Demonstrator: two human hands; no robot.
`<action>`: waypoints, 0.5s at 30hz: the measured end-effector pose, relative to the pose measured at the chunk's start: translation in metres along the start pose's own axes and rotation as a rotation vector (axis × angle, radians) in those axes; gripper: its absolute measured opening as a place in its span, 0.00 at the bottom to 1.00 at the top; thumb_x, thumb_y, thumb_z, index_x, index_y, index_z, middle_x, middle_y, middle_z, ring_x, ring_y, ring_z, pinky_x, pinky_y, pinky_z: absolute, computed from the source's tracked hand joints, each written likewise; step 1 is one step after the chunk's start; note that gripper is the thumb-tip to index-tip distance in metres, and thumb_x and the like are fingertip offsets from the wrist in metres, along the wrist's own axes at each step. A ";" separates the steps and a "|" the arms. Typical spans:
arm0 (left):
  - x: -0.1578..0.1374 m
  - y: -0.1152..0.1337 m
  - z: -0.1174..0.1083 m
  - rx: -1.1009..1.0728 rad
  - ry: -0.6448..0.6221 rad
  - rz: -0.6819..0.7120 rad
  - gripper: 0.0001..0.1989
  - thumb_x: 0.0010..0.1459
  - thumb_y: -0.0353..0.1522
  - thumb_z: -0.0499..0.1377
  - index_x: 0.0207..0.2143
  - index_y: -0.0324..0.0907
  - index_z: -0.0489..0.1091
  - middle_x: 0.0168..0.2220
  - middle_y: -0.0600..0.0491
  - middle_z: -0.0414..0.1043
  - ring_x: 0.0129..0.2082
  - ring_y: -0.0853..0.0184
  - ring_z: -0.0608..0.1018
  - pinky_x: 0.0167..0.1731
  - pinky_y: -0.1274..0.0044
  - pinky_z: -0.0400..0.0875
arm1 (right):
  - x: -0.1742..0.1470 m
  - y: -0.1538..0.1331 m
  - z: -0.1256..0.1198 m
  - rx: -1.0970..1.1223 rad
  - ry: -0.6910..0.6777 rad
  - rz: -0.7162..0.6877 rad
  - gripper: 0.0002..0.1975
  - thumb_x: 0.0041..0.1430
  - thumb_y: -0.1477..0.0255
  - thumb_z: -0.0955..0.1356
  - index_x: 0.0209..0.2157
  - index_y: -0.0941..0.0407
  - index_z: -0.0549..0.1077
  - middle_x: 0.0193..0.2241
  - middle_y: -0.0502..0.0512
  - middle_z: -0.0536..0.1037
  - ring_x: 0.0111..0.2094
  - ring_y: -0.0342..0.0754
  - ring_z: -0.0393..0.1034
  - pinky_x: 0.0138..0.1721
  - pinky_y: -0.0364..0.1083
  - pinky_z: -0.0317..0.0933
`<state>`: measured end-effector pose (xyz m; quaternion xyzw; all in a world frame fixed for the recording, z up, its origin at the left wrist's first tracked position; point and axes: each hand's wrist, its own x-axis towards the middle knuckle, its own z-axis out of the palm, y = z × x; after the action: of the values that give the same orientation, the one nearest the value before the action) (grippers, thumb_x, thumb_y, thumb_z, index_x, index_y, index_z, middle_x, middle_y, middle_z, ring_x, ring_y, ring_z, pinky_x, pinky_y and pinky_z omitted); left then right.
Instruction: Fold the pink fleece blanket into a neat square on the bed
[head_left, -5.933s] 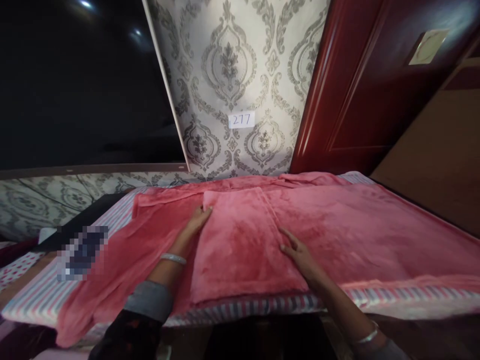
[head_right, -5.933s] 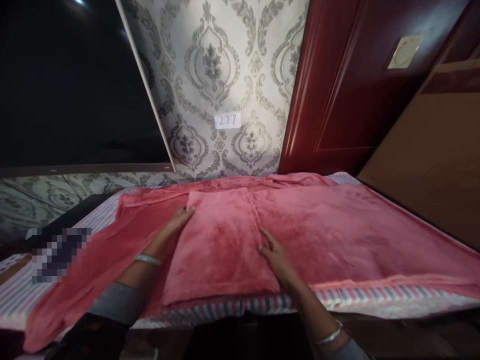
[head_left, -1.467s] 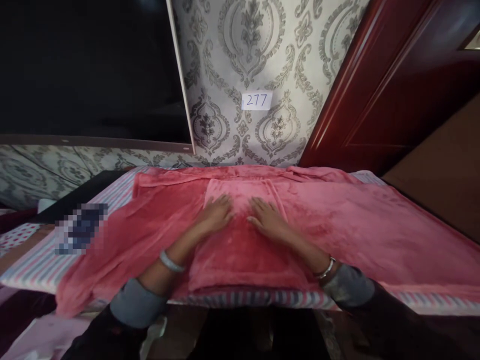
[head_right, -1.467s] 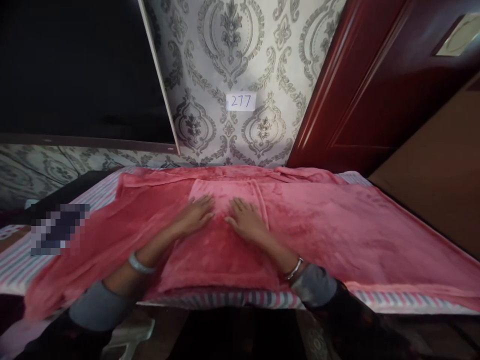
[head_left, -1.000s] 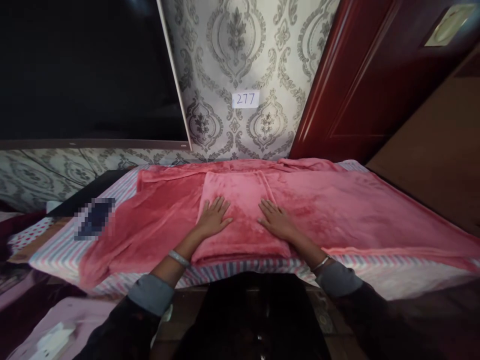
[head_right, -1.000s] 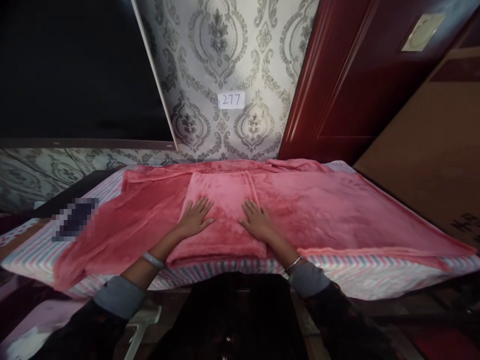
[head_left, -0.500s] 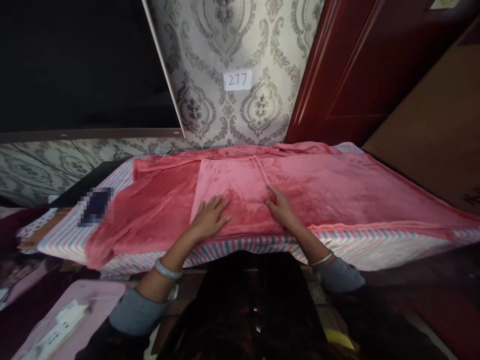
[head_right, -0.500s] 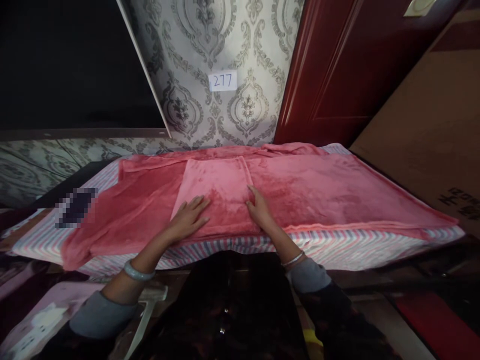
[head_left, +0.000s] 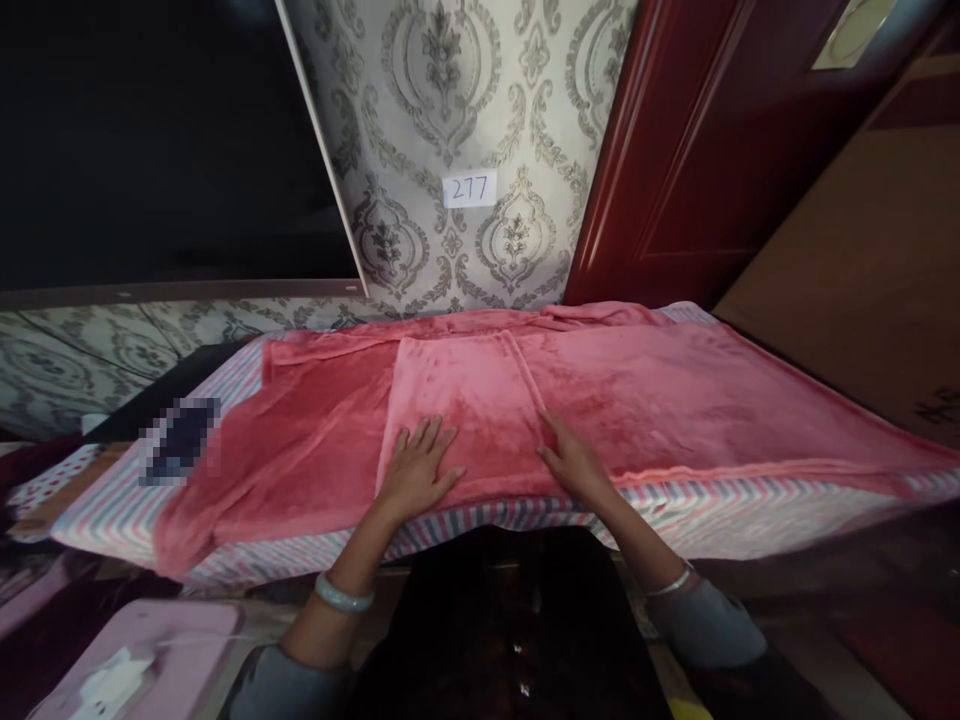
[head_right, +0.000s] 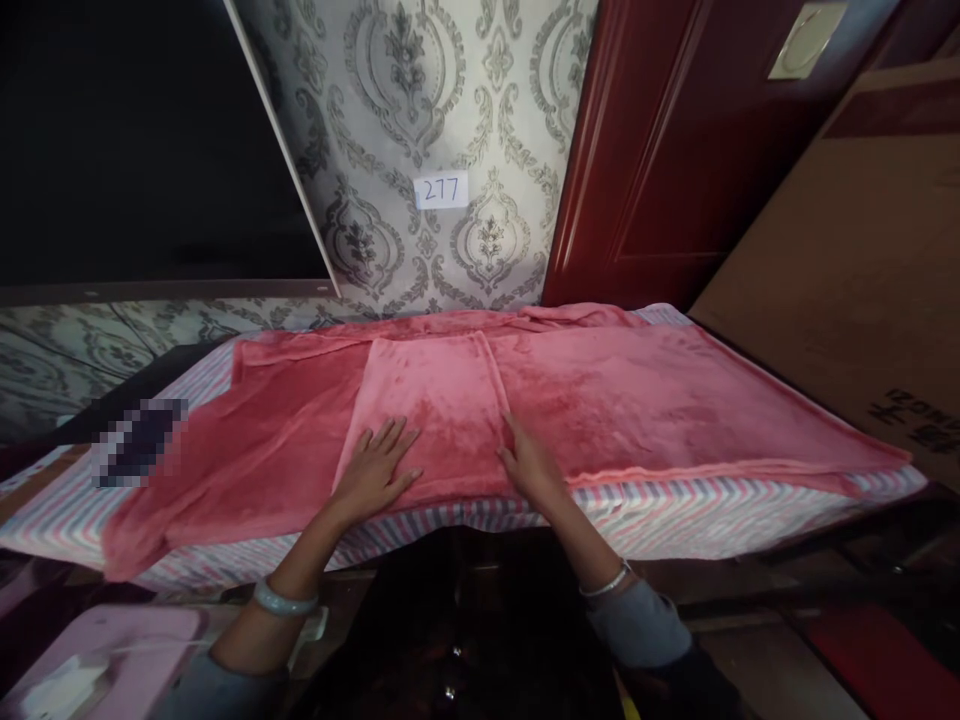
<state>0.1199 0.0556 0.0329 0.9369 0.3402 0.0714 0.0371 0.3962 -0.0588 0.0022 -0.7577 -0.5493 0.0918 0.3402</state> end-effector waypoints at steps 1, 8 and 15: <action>0.000 0.000 0.001 -0.003 0.011 0.002 0.34 0.66 0.49 0.51 0.69 0.46 0.55 0.72 0.44 0.47 0.72 0.52 0.50 0.67 0.52 0.45 | -0.002 0.001 -0.002 -0.031 -0.010 0.002 0.33 0.61 0.68 0.63 0.67 0.55 0.60 0.60 0.60 0.71 0.59 0.59 0.67 0.58 0.56 0.63; -0.002 -0.002 0.002 -0.014 0.015 0.012 0.37 0.64 0.52 0.53 0.70 0.46 0.54 0.72 0.43 0.47 0.72 0.51 0.50 0.67 0.51 0.45 | -0.002 -0.043 -0.016 -0.287 0.068 -0.095 0.27 0.65 0.69 0.60 0.63 0.62 0.66 0.56 0.68 0.73 0.58 0.61 0.66 0.59 0.57 0.60; -0.002 -0.003 0.004 0.002 0.037 0.009 0.42 0.60 0.55 0.55 0.70 0.43 0.53 0.71 0.41 0.48 0.71 0.49 0.52 0.67 0.51 0.46 | -0.009 -0.090 0.022 -0.353 -0.195 -0.296 0.29 0.69 0.65 0.58 0.69 0.56 0.57 0.70 0.58 0.54 0.71 0.55 0.45 0.68 0.60 0.43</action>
<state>0.1173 0.0561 0.0281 0.9370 0.3367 0.0886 0.0292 0.3122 -0.0427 0.0385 -0.7043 -0.6920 0.0164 0.1577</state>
